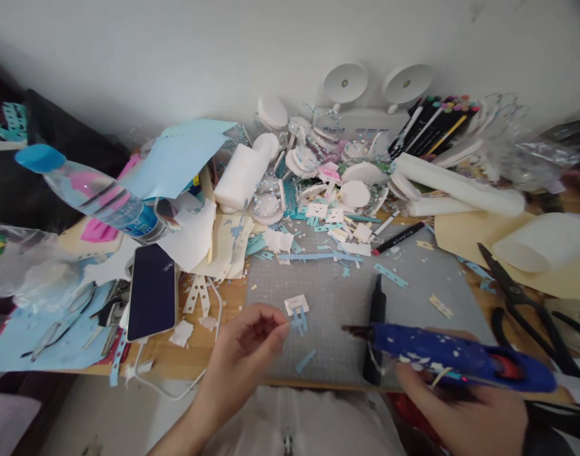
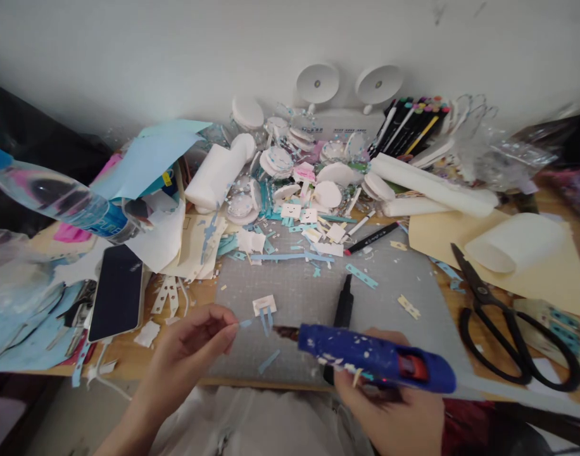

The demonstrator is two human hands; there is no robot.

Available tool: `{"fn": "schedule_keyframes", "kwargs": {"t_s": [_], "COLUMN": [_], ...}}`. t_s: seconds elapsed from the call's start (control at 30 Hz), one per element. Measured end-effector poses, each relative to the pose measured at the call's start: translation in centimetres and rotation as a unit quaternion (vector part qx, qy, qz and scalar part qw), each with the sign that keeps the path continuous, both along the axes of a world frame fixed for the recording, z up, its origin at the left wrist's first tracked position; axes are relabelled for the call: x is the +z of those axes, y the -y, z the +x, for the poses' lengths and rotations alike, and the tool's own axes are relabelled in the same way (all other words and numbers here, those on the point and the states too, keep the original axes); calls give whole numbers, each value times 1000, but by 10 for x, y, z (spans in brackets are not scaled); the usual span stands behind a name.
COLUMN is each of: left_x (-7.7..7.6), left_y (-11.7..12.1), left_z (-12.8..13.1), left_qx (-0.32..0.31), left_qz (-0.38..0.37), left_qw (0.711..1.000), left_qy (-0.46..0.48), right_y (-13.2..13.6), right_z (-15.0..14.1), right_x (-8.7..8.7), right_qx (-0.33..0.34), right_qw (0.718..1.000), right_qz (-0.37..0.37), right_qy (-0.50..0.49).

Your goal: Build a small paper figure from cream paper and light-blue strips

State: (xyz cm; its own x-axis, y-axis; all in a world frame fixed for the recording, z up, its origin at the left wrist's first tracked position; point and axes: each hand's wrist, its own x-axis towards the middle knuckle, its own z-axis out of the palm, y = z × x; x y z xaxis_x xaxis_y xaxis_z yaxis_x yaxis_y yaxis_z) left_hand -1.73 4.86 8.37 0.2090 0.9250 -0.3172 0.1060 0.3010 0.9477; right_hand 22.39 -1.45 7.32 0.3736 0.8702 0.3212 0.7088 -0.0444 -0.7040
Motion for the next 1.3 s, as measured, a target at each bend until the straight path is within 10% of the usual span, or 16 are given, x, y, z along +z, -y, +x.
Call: {"fn": "schedule_keyframes", "kwargs": {"t_s": [0.53,1.3], "left_x": [40,25], "left_y": [11,11], "left_z": [7,4], "left_qx": [79,37], "left_qz": [-34,30], "left_qw": [996,999], "left_qy": [25,24], "right_y": [-2,-2], "right_z": [-17,-16], "right_x": [7,8], "right_qx": [104,92], "right_qw": [994,995], "right_qz": [14,1], "right_qy": [13,41]}}
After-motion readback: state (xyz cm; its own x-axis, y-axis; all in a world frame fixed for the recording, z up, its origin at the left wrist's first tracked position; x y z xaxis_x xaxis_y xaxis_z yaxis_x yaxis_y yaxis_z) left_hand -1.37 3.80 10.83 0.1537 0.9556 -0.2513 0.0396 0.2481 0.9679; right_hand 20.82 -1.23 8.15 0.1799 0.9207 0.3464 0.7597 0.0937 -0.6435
